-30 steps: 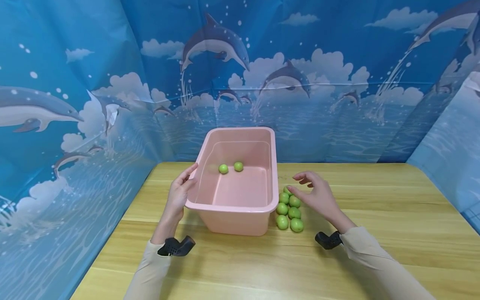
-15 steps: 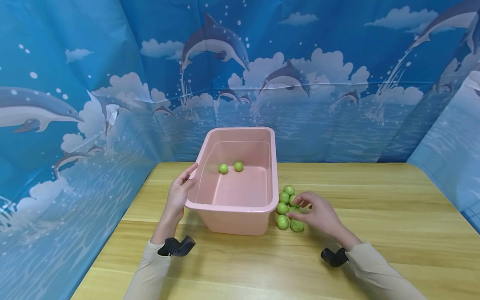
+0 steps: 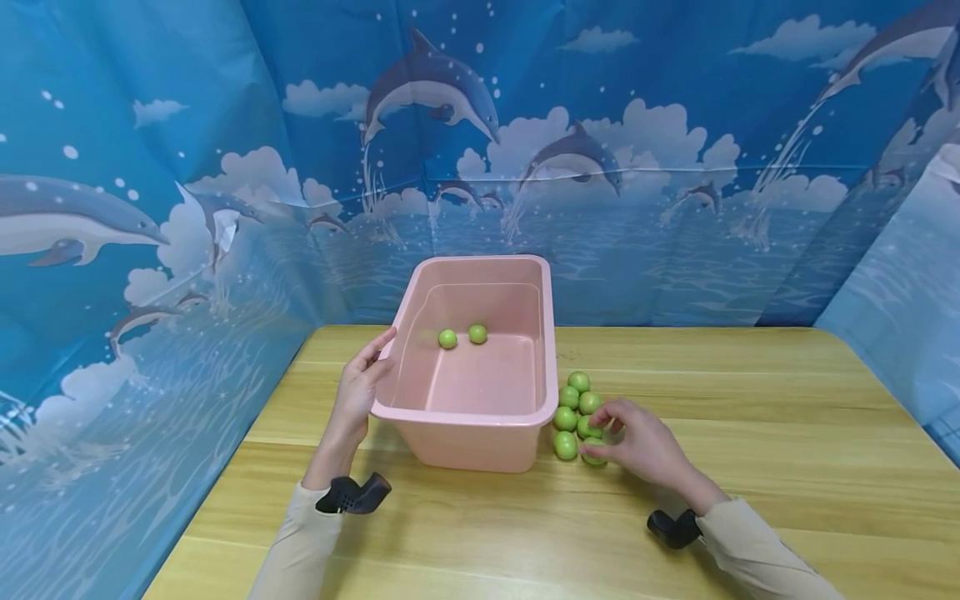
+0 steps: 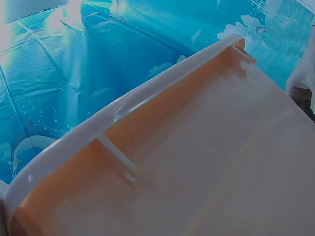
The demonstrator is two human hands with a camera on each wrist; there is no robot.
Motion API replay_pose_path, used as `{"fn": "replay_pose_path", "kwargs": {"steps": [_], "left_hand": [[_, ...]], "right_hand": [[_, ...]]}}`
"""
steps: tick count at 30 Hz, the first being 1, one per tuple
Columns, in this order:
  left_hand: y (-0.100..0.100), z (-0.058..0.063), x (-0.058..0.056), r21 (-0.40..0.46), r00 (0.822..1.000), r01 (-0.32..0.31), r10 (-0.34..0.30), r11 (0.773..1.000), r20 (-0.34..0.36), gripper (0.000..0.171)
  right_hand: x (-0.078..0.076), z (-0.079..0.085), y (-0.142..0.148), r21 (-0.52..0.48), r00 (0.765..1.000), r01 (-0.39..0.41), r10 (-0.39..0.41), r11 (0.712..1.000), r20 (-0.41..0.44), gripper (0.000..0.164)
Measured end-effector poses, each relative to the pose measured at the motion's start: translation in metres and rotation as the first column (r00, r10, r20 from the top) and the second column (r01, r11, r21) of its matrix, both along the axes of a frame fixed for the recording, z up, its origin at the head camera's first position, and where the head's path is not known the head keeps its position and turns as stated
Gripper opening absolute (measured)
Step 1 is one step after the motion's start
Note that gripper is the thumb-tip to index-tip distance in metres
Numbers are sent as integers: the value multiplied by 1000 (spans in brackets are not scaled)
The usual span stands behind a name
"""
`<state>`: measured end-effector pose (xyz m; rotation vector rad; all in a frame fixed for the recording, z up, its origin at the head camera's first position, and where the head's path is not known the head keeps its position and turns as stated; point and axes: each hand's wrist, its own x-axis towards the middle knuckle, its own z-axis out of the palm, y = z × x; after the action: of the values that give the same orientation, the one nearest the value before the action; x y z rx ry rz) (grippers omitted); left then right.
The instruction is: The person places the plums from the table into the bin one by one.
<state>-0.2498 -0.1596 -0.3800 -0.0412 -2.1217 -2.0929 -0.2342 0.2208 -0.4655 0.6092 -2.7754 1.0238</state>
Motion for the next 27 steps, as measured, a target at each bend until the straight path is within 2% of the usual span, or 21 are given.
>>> {"fn": "replay_pose_path", "kwargs": {"steps": [13,27], "left_hand": [[1,2,1,1,1000,1,-1,1000,-4,44],[2,2,1,-4,1000,-5,5,1000,-1,44]], "right_hand": [[1,-2,0,45,1000,10,-10,999,-13,36],[4,-3,4,84,999,10,-13,996,37,38]]}}
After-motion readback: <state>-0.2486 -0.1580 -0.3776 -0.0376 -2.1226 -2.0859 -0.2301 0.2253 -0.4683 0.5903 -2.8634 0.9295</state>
